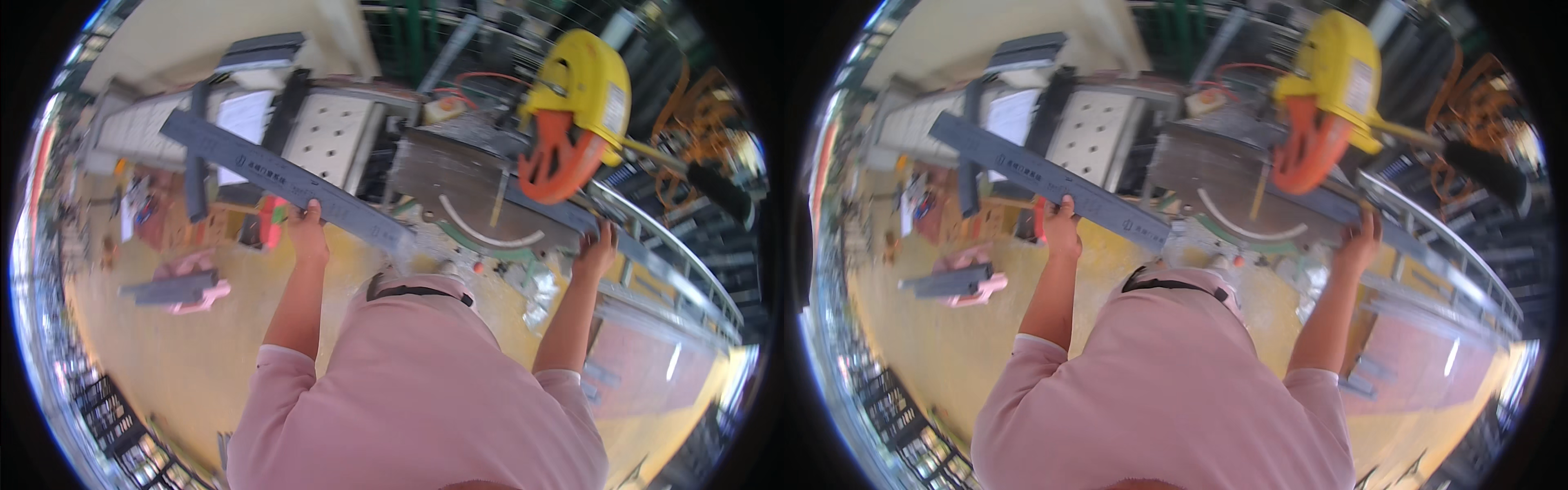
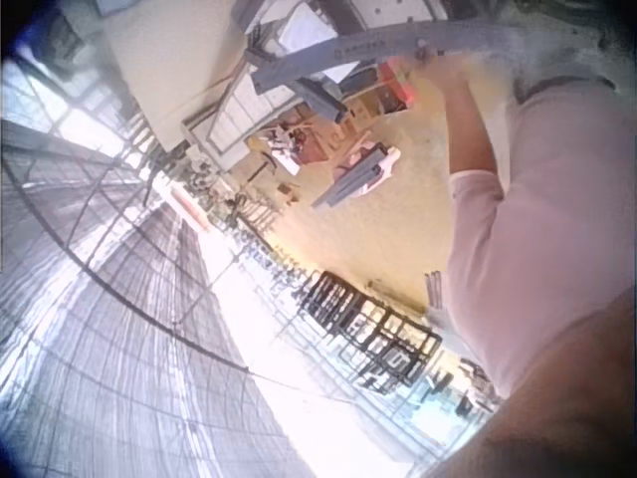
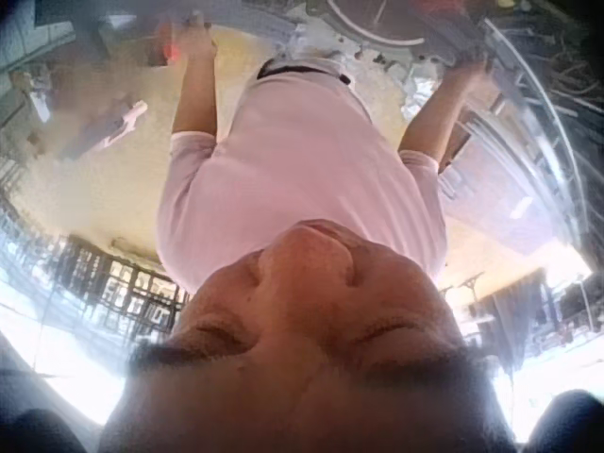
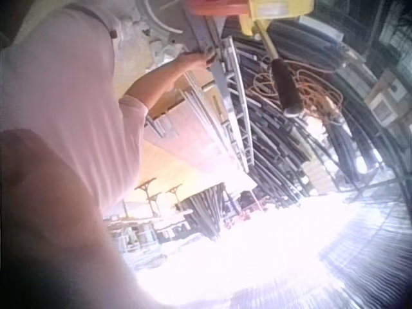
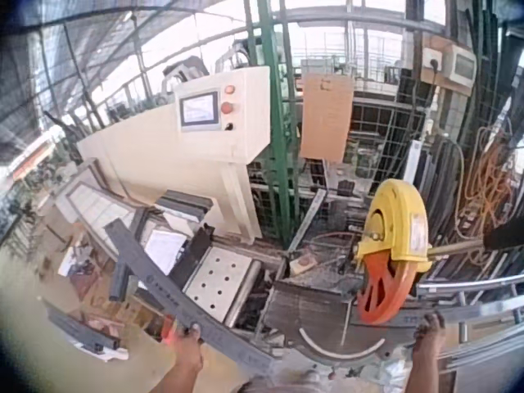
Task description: The person places a metal profile onto a cutting machine, secures it, and uses the circular saw to cut the profile to length.
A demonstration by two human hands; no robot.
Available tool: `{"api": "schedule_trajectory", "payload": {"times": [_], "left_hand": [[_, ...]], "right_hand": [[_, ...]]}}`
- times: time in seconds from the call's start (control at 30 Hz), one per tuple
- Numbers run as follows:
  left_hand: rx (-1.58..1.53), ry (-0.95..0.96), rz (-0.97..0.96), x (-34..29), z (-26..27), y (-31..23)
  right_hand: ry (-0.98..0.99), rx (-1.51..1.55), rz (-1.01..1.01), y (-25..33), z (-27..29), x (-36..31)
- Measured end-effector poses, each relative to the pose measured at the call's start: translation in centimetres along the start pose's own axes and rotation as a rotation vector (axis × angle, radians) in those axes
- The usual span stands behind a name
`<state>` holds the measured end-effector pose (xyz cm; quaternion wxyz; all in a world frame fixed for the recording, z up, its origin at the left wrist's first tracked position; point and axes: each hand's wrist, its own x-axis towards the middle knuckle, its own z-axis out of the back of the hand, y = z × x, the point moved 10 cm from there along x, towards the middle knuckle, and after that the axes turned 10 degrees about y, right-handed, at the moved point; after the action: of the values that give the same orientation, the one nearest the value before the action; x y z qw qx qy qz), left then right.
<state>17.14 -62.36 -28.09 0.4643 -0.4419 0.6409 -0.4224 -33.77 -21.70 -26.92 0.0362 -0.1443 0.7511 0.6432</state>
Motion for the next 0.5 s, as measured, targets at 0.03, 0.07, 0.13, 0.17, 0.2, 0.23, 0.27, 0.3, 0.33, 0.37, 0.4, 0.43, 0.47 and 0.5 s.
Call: {"api": "schedule_trajectory", "payload": {"times": [0.03, 0.07, 0.13, 0.17, 0.2, 0.23, 0.27, 0.3, 0.33, 0.37, 0.4, 0.43, 0.47, 0.5], "left_hand": [[0.033, -0.034, -0.046, 0.8, 3.1, -1.1], [0.07, -0.06, -0.095, 1.6, 6.0, -2.8], [0.327, -0.268, -0.099, 1.1, 13.6, -6.3], [0.4, -0.336, -0.116, 1.3, 16.2, -8.0], [0.464, -0.393, -0.127, 1.8, 18.7, -9.4], [0.542, -0.438, -0.129, 1.5, 21.4, -10.9], [0.619, -0.487, -0.121, 1.1, 24.4, -12.6], [0.681, -0.519, -0.108, 1.2, 26.5, -13.3], [0.712, -0.543, -0.087, 1.6, 27.4, -14.1], [0.745, -0.561, -0.068, 2.6, 28.2, -15.4], [0.779, -0.576, -0.044, 3.6, 28.9, -16.8], [0.66, -0.555, -0.054, 5.2, 29.4, -17.5], [0.704, -0.548, -0.034, 7.7, 31.2, -17.8], [0.744, -0.544, -0.018, 10.7, 33.9, -18.0]], "right_hand": [[-0.066, 0.043, -0.154, -7.1, 5.5, 3.6], [-0.095, 0.214, -0.247, -13.4, 10.0, 6.7], [-0.139, 0.19, -0.35, -17.6, 11.1, 8.2], [-0.076, 0.208, -0.365, -19.7, 11.9, 10.7], [-0.022, 0.223, -0.368, -21.3, 13.8, 13.1], [-0.062, 0.171, -0.382, -22.3, 13.2, 13.3], [-0.102, 0.109, -0.395, -22.6, 12.2, 13.4], [-0.141, 0.092, -0.375, -22.6, 11.8, 13.4], [-0.187, 0.07, -0.356, -22.4, 11.2, 12.8], [-0.165, 0.094, -0.323, -22.1, 9.8, 12.2], [-0.129, 0.077, -0.336, -21.9, 8.1, 11.0], [-0.095, 0.061, -0.344, -21.8, 6.6, 10.0], [-0.064, 0.046, -0.353, -21.9, 4.9, 8.9], [-0.033, -0.004, -0.367, -22.1, 2.9, 7.6]]}}
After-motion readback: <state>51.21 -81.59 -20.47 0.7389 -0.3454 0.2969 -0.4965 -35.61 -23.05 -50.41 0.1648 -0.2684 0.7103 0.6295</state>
